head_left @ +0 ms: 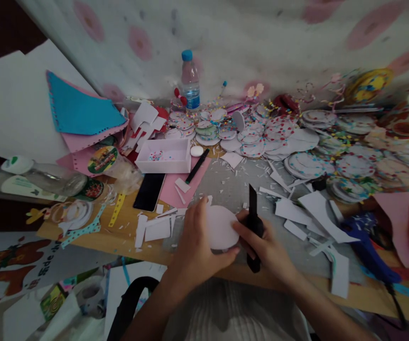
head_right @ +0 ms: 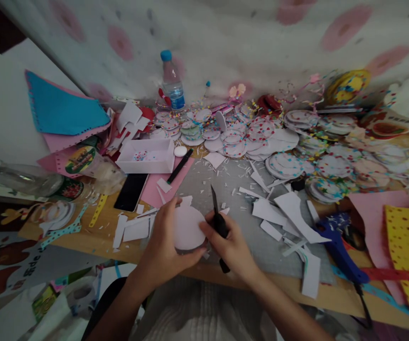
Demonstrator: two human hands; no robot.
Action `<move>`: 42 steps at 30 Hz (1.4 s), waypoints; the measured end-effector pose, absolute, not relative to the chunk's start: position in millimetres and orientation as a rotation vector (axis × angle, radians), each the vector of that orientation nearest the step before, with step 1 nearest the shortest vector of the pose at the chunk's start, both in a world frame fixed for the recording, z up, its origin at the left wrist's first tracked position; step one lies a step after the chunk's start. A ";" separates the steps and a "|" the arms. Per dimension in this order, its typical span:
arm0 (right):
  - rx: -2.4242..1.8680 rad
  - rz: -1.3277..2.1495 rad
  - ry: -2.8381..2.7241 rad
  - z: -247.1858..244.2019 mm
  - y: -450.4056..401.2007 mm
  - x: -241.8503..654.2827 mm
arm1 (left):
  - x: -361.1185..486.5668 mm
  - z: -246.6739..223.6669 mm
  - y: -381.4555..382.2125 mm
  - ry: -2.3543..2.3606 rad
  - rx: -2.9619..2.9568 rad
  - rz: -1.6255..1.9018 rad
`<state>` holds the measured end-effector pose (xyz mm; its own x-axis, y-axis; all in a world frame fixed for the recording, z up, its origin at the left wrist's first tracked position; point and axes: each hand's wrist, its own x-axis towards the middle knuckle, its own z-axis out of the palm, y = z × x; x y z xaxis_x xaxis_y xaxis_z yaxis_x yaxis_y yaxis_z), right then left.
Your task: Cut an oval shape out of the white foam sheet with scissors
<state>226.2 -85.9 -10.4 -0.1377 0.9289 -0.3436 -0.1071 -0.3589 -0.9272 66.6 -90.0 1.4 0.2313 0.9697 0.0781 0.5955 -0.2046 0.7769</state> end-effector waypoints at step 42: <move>-1.344 0.932 -1.960 -10.3 -93.5 249.5 | 71.1 -4.1 -75.4 0.898 -0.120 0.990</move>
